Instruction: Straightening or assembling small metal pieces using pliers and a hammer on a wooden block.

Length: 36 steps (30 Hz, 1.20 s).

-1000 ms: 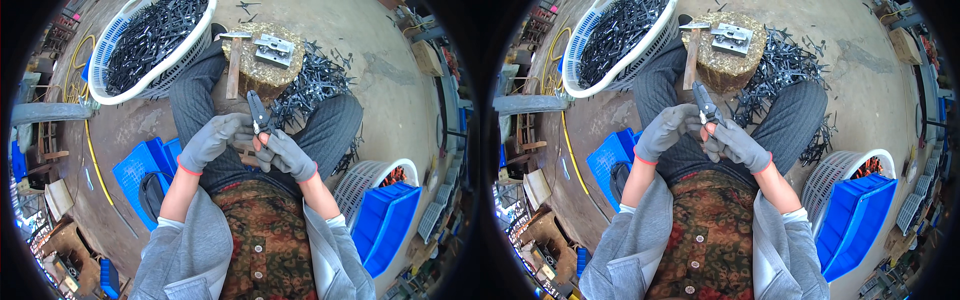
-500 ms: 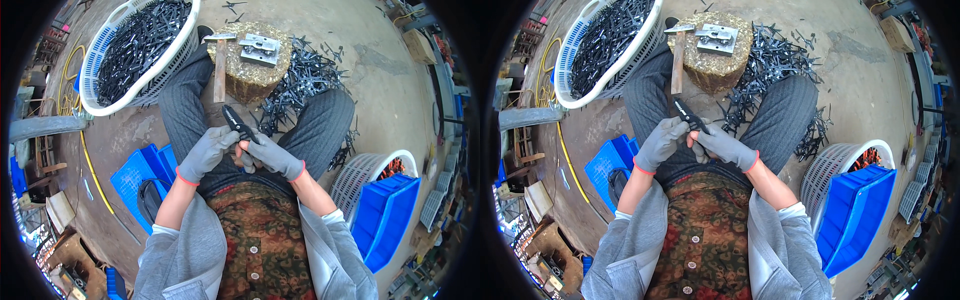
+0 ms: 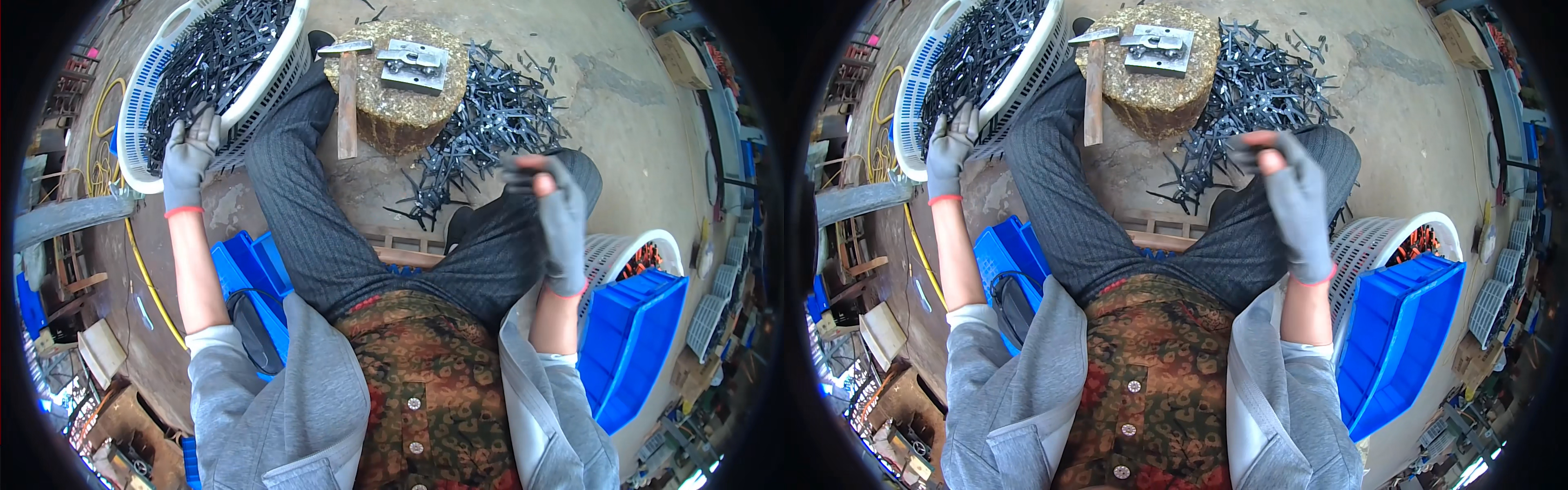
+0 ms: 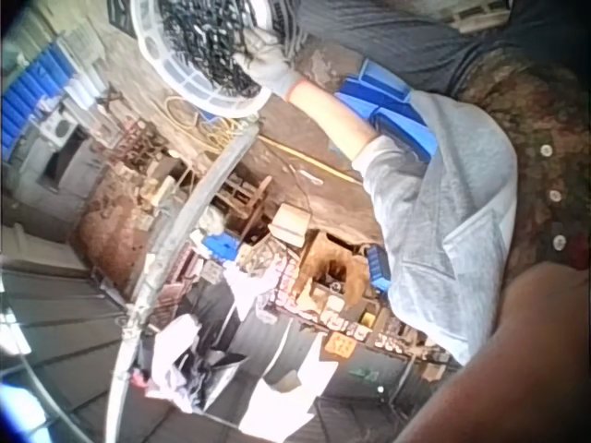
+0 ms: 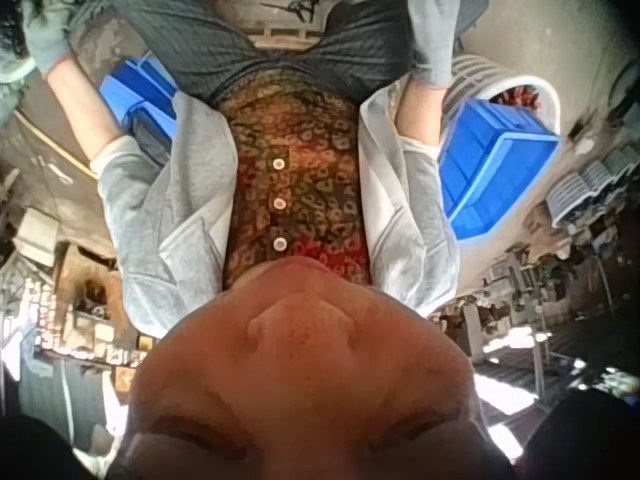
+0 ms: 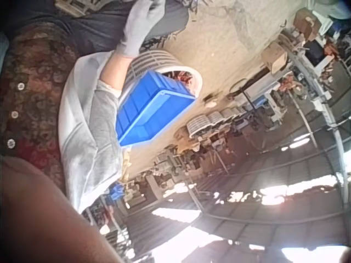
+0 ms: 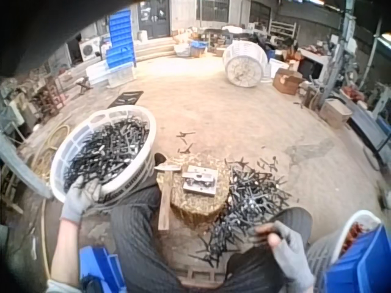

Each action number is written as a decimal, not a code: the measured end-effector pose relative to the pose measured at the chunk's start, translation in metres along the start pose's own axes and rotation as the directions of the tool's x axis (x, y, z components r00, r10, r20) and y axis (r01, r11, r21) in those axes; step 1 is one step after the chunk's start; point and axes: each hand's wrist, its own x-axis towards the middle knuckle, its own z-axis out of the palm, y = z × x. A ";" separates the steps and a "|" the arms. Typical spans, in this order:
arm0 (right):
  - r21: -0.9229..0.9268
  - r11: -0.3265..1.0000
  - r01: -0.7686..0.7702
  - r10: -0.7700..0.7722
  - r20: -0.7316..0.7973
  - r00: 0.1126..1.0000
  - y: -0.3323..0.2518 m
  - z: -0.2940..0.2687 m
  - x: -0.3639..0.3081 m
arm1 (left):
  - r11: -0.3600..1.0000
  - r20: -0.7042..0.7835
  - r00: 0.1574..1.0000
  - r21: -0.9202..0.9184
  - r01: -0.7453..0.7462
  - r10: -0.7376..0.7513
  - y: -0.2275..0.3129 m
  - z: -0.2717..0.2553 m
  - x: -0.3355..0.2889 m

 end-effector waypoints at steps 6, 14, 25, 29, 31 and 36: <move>-0.019 0.967 0.253 -0.214 -0.598 0.772 0.025 -0.129 -0.019 | 0.993 0.025 0.992 -0.012 -0.120 0.121 -0.006 -0.005 -0.011; 0.054 0.981 -0.185 0.185 -0.529 0.828 0.229 -0.154 0.007 | 0.991 0.252 0.967 0.134 -0.005 -0.029 -0.101 0.011 -0.121; 0.104 0.975 -0.197 0.220 -0.321 0.921 0.228 0.042 0.057 | 0.886 0.030 0.972 0.419 0.201 -0.235 -0.140 0.030 -0.204; 0.102 0.982 -0.161 0.184 -0.286 0.941 0.244 0.045 0.087 | 0.849 0.063 0.955 0.479 0.225 -0.288 -0.152 0.035 -0.206; 0.081 0.984 -0.158 0.175 -0.287 0.942 0.251 0.047 0.090 | 0.834 0.069 0.950 0.502 0.230 -0.303 -0.154 0.042 -0.207; -0.028 0.981 -0.190 0.170 -0.334 0.927 0.277 0.026 0.085 | 0.830 0.109 0.943 0.515 0.217 -0.314 -0.154 0.047 -0.208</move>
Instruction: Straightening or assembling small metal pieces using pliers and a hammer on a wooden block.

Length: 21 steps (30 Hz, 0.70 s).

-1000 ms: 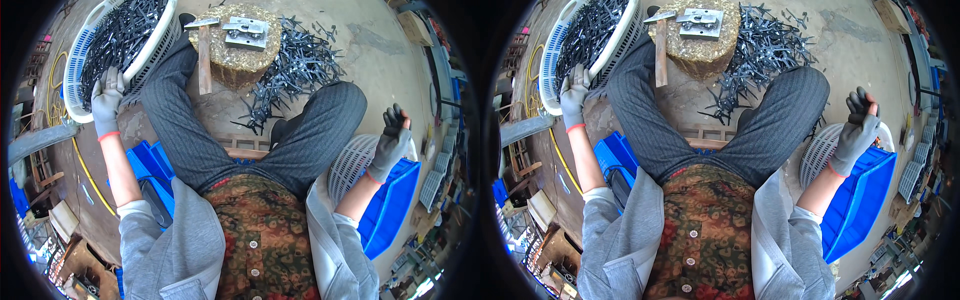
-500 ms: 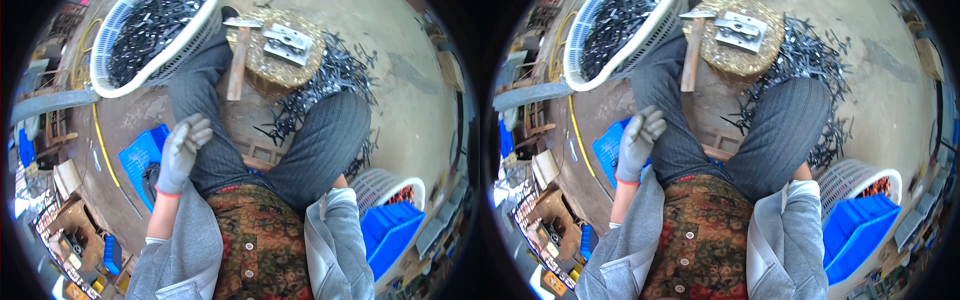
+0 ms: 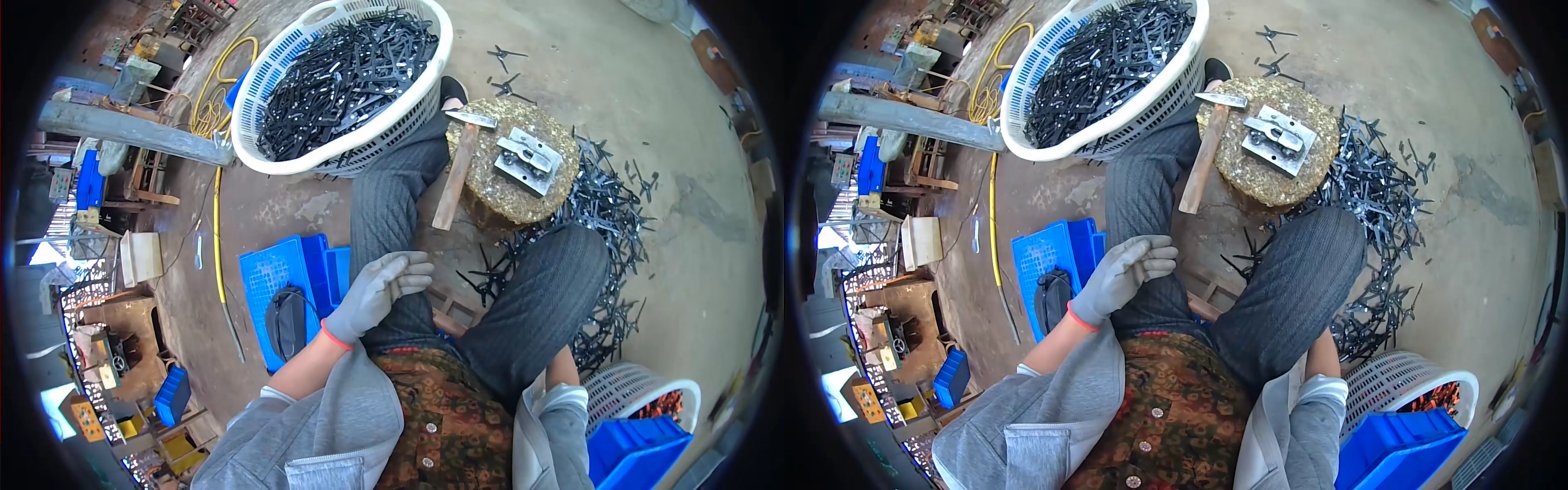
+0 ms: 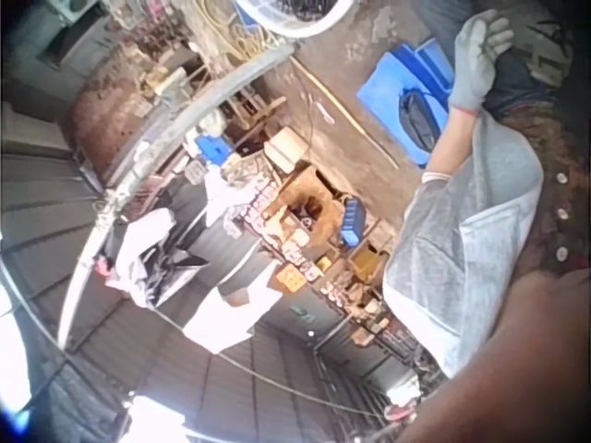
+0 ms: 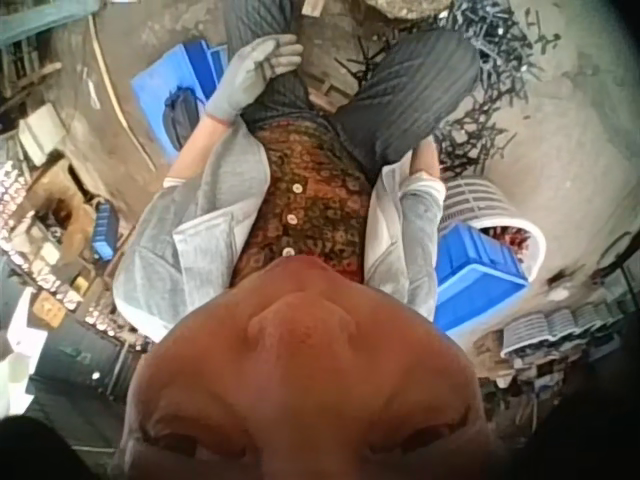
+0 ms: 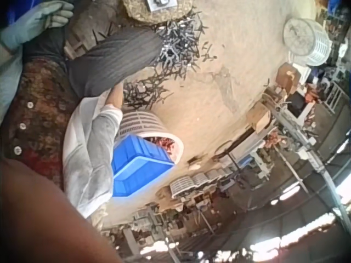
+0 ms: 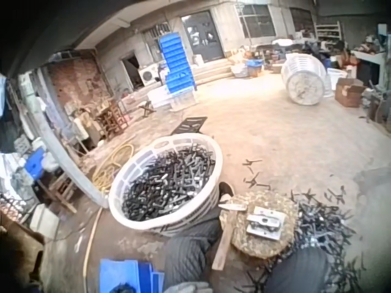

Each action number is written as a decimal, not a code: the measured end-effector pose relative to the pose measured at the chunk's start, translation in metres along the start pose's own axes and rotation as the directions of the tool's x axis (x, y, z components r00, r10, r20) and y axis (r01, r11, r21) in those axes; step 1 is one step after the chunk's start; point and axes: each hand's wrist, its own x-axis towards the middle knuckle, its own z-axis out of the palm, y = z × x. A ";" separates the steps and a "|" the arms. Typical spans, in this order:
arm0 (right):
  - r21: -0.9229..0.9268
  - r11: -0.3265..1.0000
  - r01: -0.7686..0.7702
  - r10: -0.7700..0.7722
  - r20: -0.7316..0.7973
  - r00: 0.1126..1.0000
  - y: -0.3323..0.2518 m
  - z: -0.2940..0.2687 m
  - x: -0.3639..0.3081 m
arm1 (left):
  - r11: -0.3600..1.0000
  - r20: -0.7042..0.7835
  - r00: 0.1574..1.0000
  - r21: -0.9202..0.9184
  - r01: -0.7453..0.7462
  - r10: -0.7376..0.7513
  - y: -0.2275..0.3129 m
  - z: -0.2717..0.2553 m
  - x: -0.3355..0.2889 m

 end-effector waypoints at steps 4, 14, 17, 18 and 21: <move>-0.131 0.991 -0.010 -0.004 -0.105 0.994 0.087 -0.162 0.014 | 0.999 0.084 0.996 -0.030 0.023 -0.021 -0.002 0.005 0.010; 0.566 0.820 0.089 -0.257 0.224 0.940 -0.227 -0.150 -0.116 | 0.929 0.308 0.945 0.308 -0.206 0.107 0.010 0.053 0.005; 0.348 0.933 -0.095 -0.051 0.389 0.920 -0.248 -0.089 -0.144 | 0.901 0.359 0.927 0.361 -0.242 0.105 0.006 0.058 -0.005; 0.313 0.929 -0.199 0.027 0.478 0.878 -0.247 -0.073 -0.146 | 0.901 0.386 0.919 0.369 -0.230 0.077 0.006 0.059 -0.011; 0.256 0.944 -0.209 0.027 0.573 0.819 -0.232 -0.047 -0.148 | 0.817 0.413 0.910 0.515 -0.260 0.030 0.010 0.054 -0.020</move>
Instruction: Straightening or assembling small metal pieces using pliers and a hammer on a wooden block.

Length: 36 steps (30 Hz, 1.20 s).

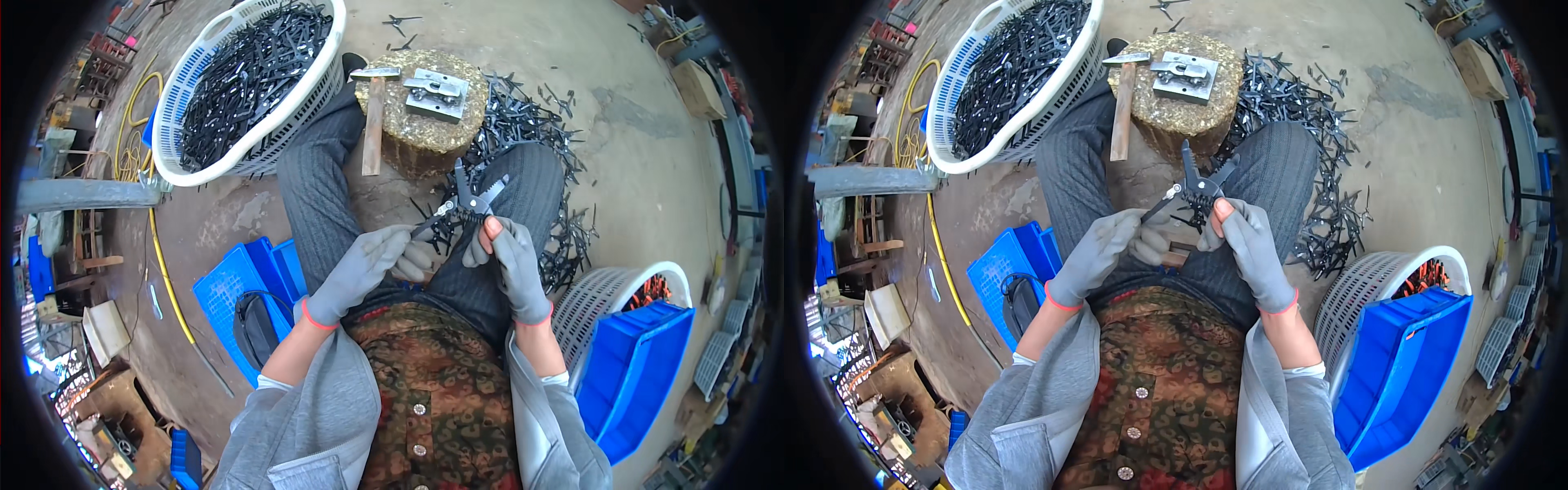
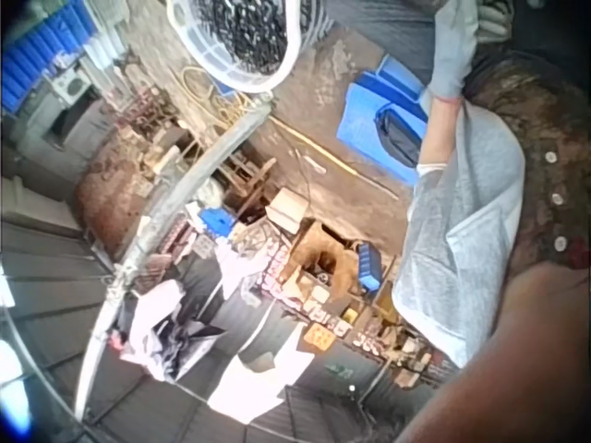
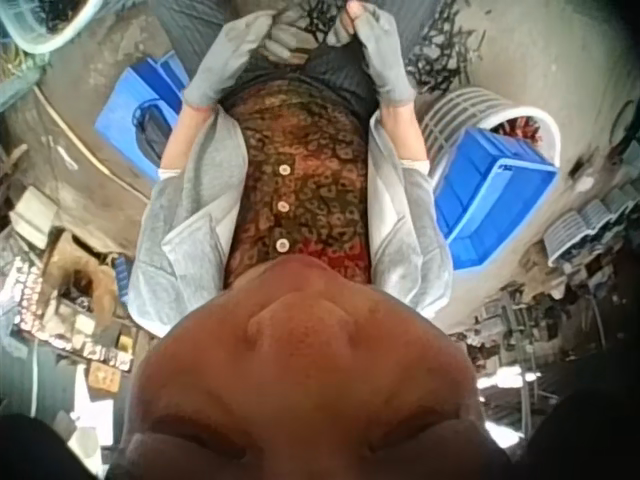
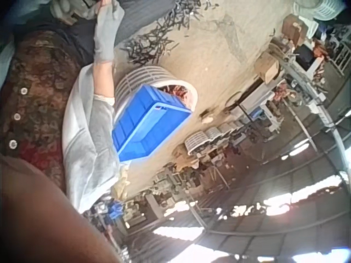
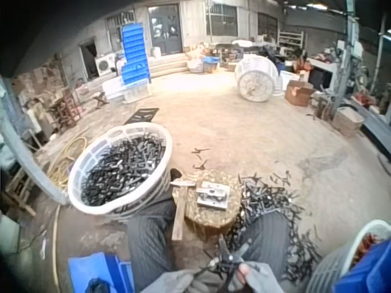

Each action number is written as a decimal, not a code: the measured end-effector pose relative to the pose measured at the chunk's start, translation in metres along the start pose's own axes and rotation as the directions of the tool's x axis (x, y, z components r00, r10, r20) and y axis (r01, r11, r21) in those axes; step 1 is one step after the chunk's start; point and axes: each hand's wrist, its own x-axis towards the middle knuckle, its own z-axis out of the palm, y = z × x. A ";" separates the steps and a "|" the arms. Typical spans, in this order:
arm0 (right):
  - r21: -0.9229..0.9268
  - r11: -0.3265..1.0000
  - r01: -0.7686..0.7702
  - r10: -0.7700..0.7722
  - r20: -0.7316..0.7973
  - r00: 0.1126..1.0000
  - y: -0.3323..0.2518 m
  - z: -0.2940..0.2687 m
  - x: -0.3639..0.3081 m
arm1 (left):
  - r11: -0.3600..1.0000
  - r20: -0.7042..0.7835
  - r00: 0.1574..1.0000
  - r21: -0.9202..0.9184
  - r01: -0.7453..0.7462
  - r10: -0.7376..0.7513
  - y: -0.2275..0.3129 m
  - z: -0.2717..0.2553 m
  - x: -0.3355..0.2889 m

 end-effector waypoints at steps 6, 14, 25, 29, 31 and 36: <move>-0.206 0.977 0.061 -0.055 0.034 0.998 0.014 0.022 0.007 | 0.989 0.028 0.999 -0.142 0.043 -0.039 -0.025 -0.005 -0.018; -0.170 0.984 -0.056 0.104 0.290 0.951 0.031 0.058 0.019 | 0.939 0.078 0.991 -0.319 0.131 -0.112 -0.071 0.050 -0.020; 0.044 0.986 -0.161 0.155 0.118 0.981 0.036 0.056 0.028 | 0.997 -0.406 0.914 0.054 0.046 -0.021 -0.048 -0.025 -0.009; -0.028 1.000 0.001 0.002 0.113 0.994 0.065 0.055 0.031 | 0.725 -0.202 0.880 0.659 -0.202 0.429 -0.054 -0.016 0.014; -0.247 0.953 0.175 -0.162 0.071 0.984 0.066 0.059 0.030 | 0.847 -0.227 0.909 0.491 -0.203 0.349 -0.053 -0.010 0.016; 0.114 0.965 -0.234 0.202 0.244 0.949 0.034 0.058 0.023 | 0.970 -0.220 0.951 0.155 -0.185 0.217 -0.050 -0.019 0.006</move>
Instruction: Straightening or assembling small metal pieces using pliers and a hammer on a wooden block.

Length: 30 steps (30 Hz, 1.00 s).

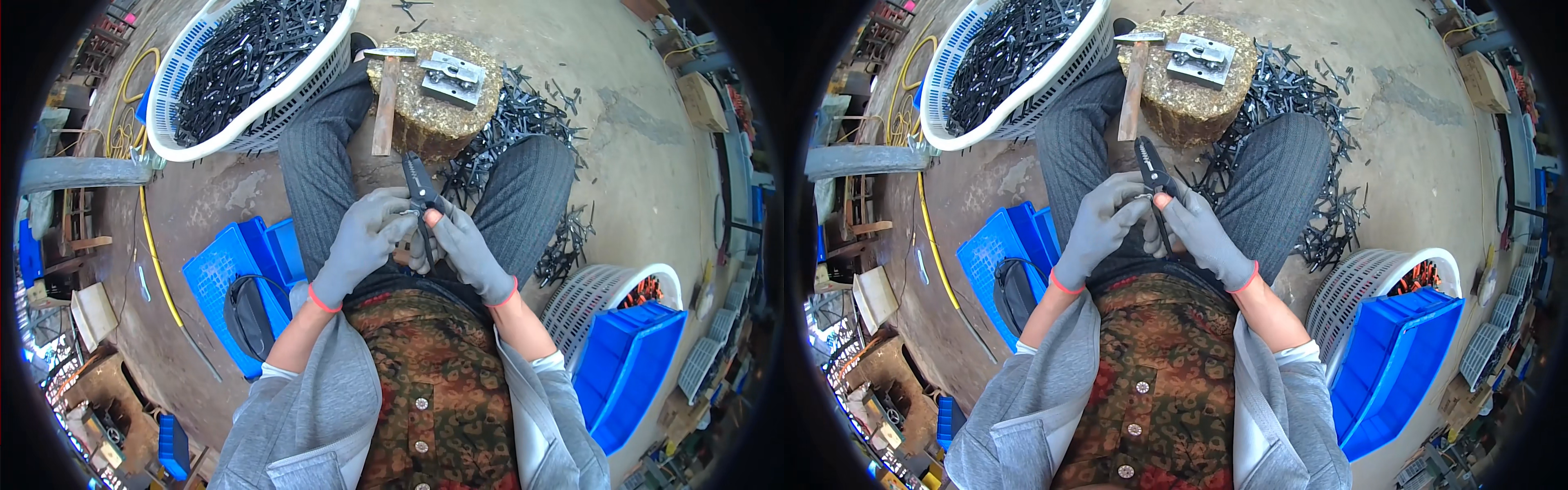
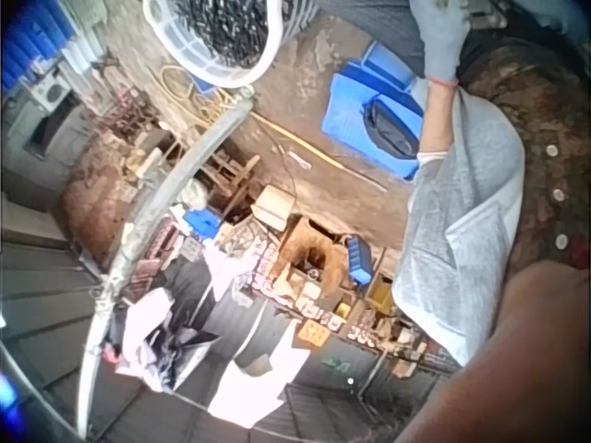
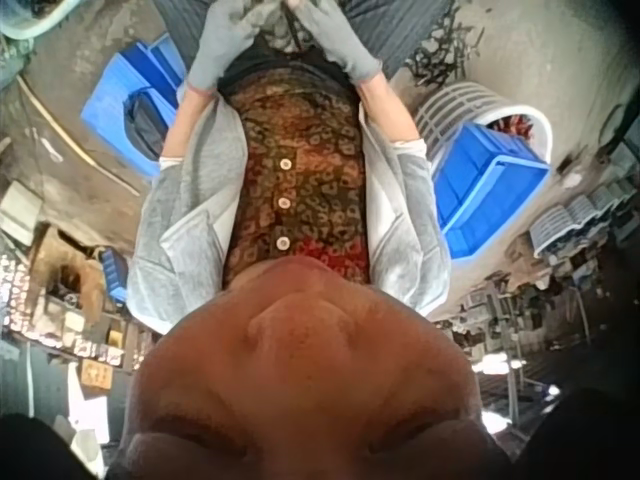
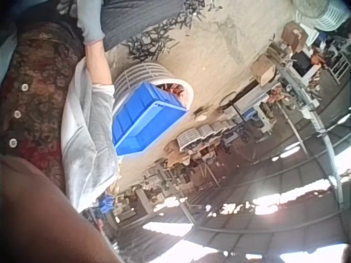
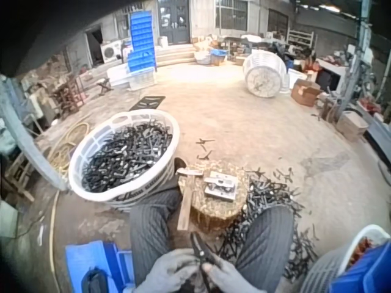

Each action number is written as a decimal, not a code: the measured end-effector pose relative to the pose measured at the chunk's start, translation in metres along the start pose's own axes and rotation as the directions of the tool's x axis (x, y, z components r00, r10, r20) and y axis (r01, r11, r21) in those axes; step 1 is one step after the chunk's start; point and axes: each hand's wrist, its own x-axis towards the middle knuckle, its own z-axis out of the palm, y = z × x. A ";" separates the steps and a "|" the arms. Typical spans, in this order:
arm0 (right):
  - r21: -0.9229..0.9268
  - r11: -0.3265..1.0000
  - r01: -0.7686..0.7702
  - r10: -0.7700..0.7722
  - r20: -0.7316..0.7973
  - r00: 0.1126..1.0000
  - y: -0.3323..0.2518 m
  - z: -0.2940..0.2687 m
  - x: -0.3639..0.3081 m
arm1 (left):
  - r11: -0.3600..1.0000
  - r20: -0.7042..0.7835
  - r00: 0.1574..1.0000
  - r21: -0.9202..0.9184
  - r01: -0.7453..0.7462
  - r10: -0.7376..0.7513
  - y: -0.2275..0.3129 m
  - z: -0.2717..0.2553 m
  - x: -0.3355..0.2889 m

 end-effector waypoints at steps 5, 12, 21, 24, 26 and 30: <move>0.003 0.994 -0.108 0.107 0.089 0.990 -0.009 0.003 -0.002 | 0.995 0.009 0.996 -0.049 0.085 -0.085 0.017 -0.013 -0.003; -0.079 0.985 -0.156 0.164 0.112 0.980 -0.012 0.006 -0.003 | 0.974 -0.127 0.991 -0.226 0.014 -0.043 0.031 -0.014 0.001; -0.023 0.985 -0.171 0.171 0.236 0.957 -0.023 0.015 -0.006 | 0.950 0.215 0.960 -0.215 0.225 -0.178 0.029 -0.026 0.002; -0.131 0.980 -0.147 0.178 0.266 0.948 -0.019 0.008 0.000 | 0.876 0.278 0.939 -0.377 0.301 -0.203 0.022 -0.028 0.001; -0.206 0.970 -0.125 0.180 0.272 0.945 -0.016 0.006 0.002 | 0.925 0.325 0.927 -0.261 0.277 -0.186 0.026 -0.031 0.004; -0.231 0.962 -0.143 0.198 0.233 0.952 -0.012 0.006 0.006 | 0.934 0.293 0.939 -0.246 0.259 -0.183 0.021 -0.029 0.002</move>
